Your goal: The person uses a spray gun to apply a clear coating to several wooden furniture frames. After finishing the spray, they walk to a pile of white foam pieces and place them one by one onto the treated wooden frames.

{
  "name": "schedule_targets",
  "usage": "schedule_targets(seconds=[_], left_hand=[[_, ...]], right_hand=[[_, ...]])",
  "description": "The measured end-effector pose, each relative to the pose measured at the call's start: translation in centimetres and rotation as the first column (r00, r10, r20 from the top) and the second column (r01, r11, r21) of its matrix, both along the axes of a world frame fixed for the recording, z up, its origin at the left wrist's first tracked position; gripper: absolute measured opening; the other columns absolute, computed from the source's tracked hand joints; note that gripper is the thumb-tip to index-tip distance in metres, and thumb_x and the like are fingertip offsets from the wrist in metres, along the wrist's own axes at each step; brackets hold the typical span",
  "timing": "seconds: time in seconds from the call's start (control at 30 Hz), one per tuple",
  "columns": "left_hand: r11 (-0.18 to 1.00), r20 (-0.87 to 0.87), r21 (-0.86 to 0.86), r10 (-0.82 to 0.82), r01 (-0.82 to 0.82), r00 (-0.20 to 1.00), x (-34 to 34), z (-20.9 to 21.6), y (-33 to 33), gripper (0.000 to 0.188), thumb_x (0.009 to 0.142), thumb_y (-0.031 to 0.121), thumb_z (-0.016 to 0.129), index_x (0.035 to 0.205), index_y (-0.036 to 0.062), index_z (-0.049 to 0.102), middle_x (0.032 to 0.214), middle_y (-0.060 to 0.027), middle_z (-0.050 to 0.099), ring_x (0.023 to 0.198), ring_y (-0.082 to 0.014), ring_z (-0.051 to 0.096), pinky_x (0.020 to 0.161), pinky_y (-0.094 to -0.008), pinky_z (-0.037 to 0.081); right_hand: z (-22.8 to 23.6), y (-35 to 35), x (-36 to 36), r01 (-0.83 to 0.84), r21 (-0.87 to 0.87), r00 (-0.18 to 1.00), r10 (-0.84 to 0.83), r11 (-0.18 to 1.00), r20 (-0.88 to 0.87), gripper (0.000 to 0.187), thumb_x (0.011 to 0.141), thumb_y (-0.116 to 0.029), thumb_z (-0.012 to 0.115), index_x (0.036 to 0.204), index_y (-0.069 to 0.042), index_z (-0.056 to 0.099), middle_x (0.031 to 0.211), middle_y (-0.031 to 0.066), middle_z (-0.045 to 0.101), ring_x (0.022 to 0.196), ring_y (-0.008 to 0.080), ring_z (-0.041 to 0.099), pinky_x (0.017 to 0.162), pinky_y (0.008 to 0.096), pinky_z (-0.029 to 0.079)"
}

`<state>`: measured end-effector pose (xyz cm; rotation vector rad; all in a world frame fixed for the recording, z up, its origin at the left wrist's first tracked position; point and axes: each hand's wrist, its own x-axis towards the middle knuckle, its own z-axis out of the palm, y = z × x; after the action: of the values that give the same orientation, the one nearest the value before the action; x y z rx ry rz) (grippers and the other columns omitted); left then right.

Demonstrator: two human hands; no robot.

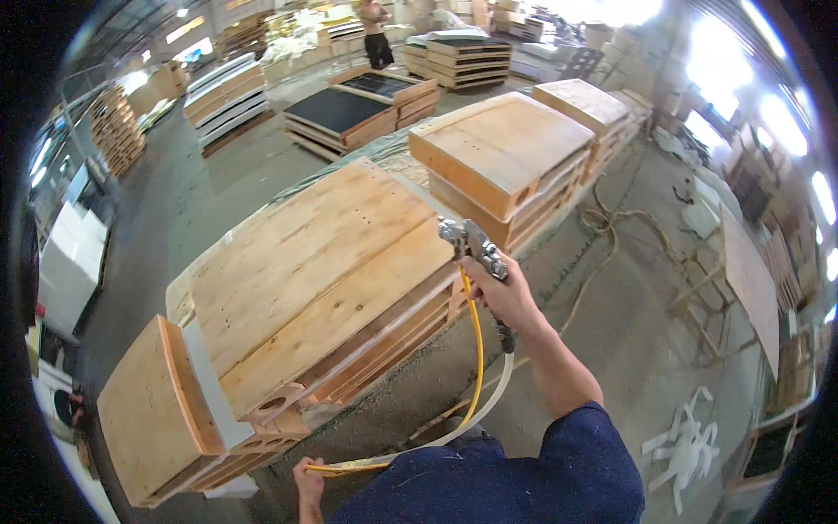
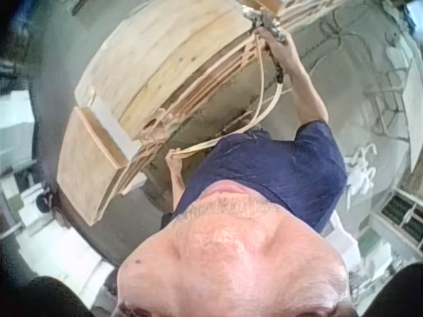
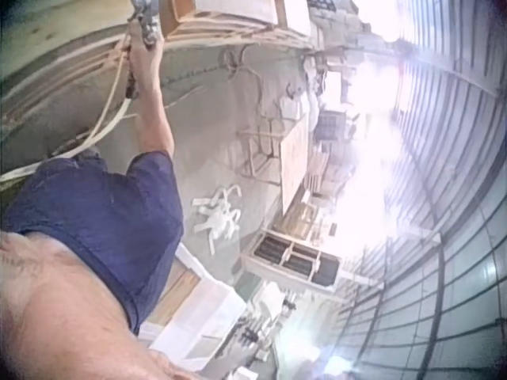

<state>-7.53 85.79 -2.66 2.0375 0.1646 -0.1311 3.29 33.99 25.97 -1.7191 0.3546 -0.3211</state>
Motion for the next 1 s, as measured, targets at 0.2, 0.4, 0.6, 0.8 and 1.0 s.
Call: schedule_targets(seconds=[0.2, 0.4, 0.6, 0.8, 1.0], left_hand=[[0.955, -0.186, -0.249, 0.119, -0.164, 0.975, -4.2, -8.0, -1.8, 0.031, 0.087, 0.026, 0.064, 0.071, 0.0010, 0.057, 0.064, -0.0073, 0.059, 0.058, -0.0136, 0.055, 0.054, -0.0336, 0.044], [0.997, -0.409, 0.068, 0.055, -0.029, 0.911, -2.2, -8.9, -3.0, 0.031, 0.087, 0.030, 0.063, 0.081, 0.0003, 0.062, 0.072, -0.0116, 0.066, 0.063, -0.0167, 0.060, 0.058, -0.0351, 0.047], [0.980, -0.406, 0.060, -0.150, 0.190, 0.901, 3.8, -9.7, -8.8, 0.030, 0.087, 0.030, 0.062, 0.083, 0.0001, 0.063, 0.074, -0.0122, 0.067, 0.063, -0.0173, 0.061, 0.058, -0.0351, 0.048], [0.927, -0.412, 0.079, -0.304, 0.366, 0.859, 6.8, -10.1, -13.9, 0.030, 0.087, 0.029, 0.062, 0.085, -0.0001, 0.063, 0.076, -0.0128, 0.067, 0.064, -0.0179, 0.062, 0.059, -0.0351, 0.048], [0.925, -0.407, 0.101, -0.297, 0.365, 0.864, 7.9, -9.5, -13.2, 0.029, 0.087, 0.029, 0.062, 0.087, -0.0004, 0.064, 0.077, -0.0134, 0.068, 0.065, -0.0184, 0.062, 0.059, -0.0352, 0.048]], right_hand=[[0.0, 0.2, -3.7, -0.073, 0.096, 0.995, 0.067, 0.993, 0.070, 0.025, 0.094, -0.028, 0.058, 0.102, -0.005, 0.057, 0.074, 0.0000, 0.059, 0.057, 0.0054, 0.054, 0.050, 0.0204, 0.045], [-2.4, -2.1, -9.5, 0.055, 0.253, 0.998, -0.062, 0.966, 0.017, 0.025, 0.095, -0.026, 0.057, 0.110, -0.006, 0.056, 0.085, 0.0016, 0.061, 0.061, 0.0069, 0.058, 0.052, 0.0203, 0.047], [-6.1, -6.1, -14.9, 0.201, 0.047, 0.979, -0.202, 0.978, 0.027, 0.031, 0.092, -0.028, 0.060, 0.115, -0.009, 0.052, 0.079, -0.0012, 0.055, 0.064, 0.0079, 0.055, 0.055, 0.0246, 0.045], [-4.7, -6.2, -21.0, 0.302, 0.019, 0.953, -0.302, 0.953, -0.014, 0.029, 0.091, -0.025, 0.063, 0.116, -0.012, 0.053, 0.079, -0.0036, 0.055, 0.066, 0.0074, 0.054, 0.058, 0.0248, 0.045], [-6.2, -5.8, -24.7, 0.443, 0.011, 0.896, -0.443, 0.897, 0.027, 0.025, 0.092, -0.022, 0.062, 0.112, -0.011, 0.055, 0.080, -0.0020, 0.058, 0.067, 0.0072, 0.055, 0.057, 0.0246, 0.047]])
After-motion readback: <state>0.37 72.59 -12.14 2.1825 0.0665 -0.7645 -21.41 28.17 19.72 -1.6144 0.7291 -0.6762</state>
